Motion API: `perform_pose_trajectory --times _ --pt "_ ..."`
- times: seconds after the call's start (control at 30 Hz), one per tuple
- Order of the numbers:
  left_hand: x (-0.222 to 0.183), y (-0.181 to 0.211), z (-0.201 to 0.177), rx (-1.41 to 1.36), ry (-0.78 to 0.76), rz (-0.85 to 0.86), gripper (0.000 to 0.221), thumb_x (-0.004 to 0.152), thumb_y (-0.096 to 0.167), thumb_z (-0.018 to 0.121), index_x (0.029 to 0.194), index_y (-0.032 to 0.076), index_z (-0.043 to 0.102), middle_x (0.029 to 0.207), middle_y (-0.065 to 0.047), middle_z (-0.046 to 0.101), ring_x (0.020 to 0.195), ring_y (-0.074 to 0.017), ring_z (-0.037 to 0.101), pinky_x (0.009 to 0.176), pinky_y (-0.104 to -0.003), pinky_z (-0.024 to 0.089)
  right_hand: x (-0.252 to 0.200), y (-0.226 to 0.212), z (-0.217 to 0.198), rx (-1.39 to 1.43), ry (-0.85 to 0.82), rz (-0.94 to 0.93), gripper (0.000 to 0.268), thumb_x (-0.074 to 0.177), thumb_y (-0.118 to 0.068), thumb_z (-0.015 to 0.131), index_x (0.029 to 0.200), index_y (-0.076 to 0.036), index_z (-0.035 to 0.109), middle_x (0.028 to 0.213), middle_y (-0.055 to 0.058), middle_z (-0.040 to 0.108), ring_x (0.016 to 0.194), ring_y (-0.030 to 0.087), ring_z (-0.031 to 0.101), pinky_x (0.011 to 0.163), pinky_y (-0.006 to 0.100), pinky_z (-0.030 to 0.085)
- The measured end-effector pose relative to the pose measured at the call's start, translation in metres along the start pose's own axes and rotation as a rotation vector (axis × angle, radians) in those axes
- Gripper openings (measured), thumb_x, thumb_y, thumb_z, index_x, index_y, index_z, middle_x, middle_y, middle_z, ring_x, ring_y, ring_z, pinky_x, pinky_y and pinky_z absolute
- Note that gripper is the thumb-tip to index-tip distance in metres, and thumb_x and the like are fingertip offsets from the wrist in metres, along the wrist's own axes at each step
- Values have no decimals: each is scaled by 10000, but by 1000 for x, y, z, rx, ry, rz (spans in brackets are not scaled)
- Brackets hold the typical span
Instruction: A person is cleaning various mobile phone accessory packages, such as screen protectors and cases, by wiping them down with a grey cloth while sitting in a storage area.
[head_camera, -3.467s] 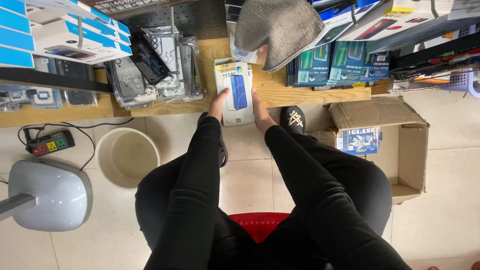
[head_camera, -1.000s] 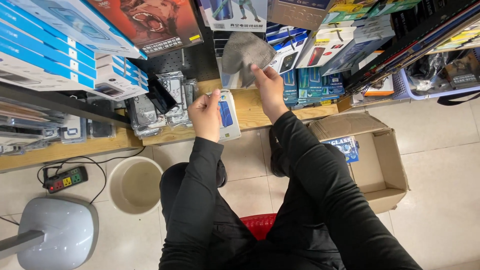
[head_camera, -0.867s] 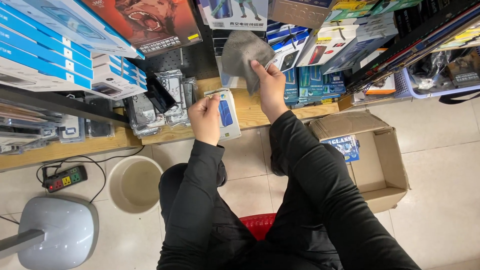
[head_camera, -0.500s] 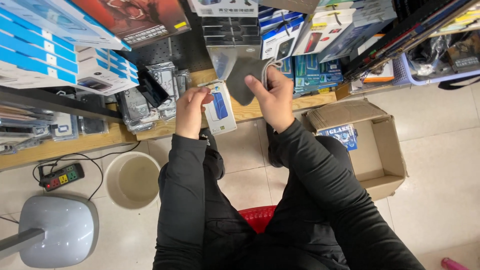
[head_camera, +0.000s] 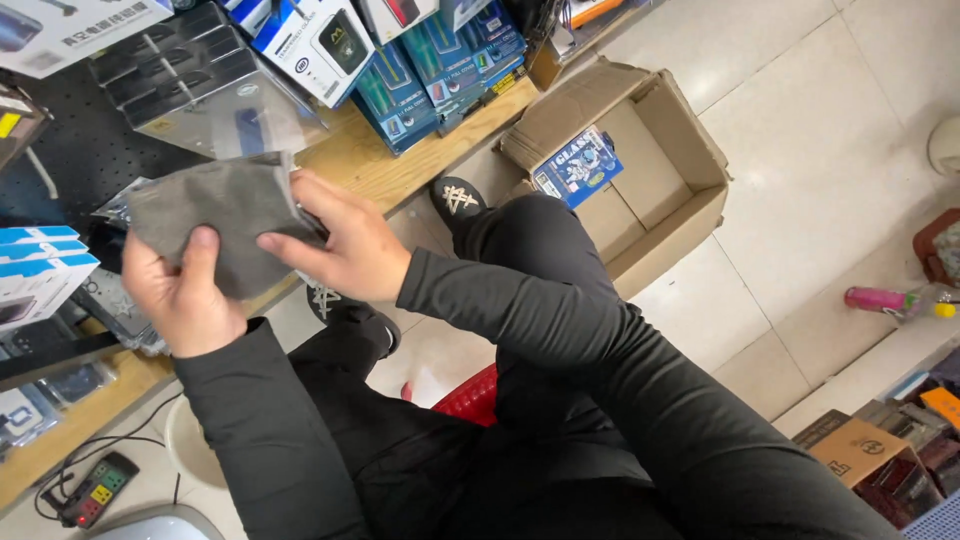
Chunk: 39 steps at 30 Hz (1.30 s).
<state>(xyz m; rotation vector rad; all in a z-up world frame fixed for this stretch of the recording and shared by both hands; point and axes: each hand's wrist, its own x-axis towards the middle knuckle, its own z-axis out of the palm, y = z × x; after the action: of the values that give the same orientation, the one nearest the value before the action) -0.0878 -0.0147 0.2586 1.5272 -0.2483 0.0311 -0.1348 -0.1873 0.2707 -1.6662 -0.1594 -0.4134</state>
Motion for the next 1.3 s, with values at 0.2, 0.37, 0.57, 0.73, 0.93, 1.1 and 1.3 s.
perform_pose_trajectory --times 0.2,0.37,0.57,0.73,0.93,1.1,1.3 --pt "5 17 3 72 -25 223 329 1022 284 641 1231 43 558 1220 -97 595 1173 -248 584 1068 -428 494 11 25 6 759 -75 166 187 872 -202 739 979 -144 597 915 -46 638 813 73 643 720 210 588" --pt "10 -32 -2 76 109 137 248 929 49 684 1161 10 608 1079 -130 643 1017 -167 587 907 -394 513 28 26 -1 632 25 195 225 821 -100 801 1009 -94 676 882 17 695 848 49 614 683 250 549" --pt "8 -7 33 -229 94 -31 217 906 179 704 1098 108 631 964 -61 689 877 -144 653 810 -357 561 28 30 -1 839 -78 577 534 841 -164 779 1280 14 531 1098 190 663 976 276 679 781 450 581" --pt "8 9 19 66 65 -58 119 957 192 653 1019 94 626 840 -11 605 820 -104 534 766 -296 485 31 18 7 789 -70 833 610 956 -429 591 1326 50 517 1222 209 612 1104 266 604 951 456 507" --pt "6 2 0 80 82 -46 164 982 259 636 991 98 666 803 -10 645 779 -79 565 745 -274 501 16 147 -22 599 -136 542 406 1014 -299 553 1168 74 596 1109 214 634 1035 248 631 962 470 490" --pt "-5 23 13 -33 64 -2 162 982 273 628 987 113 657 790 -26 661 801 -88 589 735 -269 500 16 58 -18 770 -268 224 269 964 -129 555 1086 89 653 964 268 683 840 328 719 774 467 596" --pt "0 -19 9 78 42 -94 190 988 286 622 974 107 684 744 -16 674 728 -88 597 689 -274 513 17 27 7 857 -167 790 627 909 -498 613 1316 -23 578 1296 172 617 1159 324 626 985 505 505"
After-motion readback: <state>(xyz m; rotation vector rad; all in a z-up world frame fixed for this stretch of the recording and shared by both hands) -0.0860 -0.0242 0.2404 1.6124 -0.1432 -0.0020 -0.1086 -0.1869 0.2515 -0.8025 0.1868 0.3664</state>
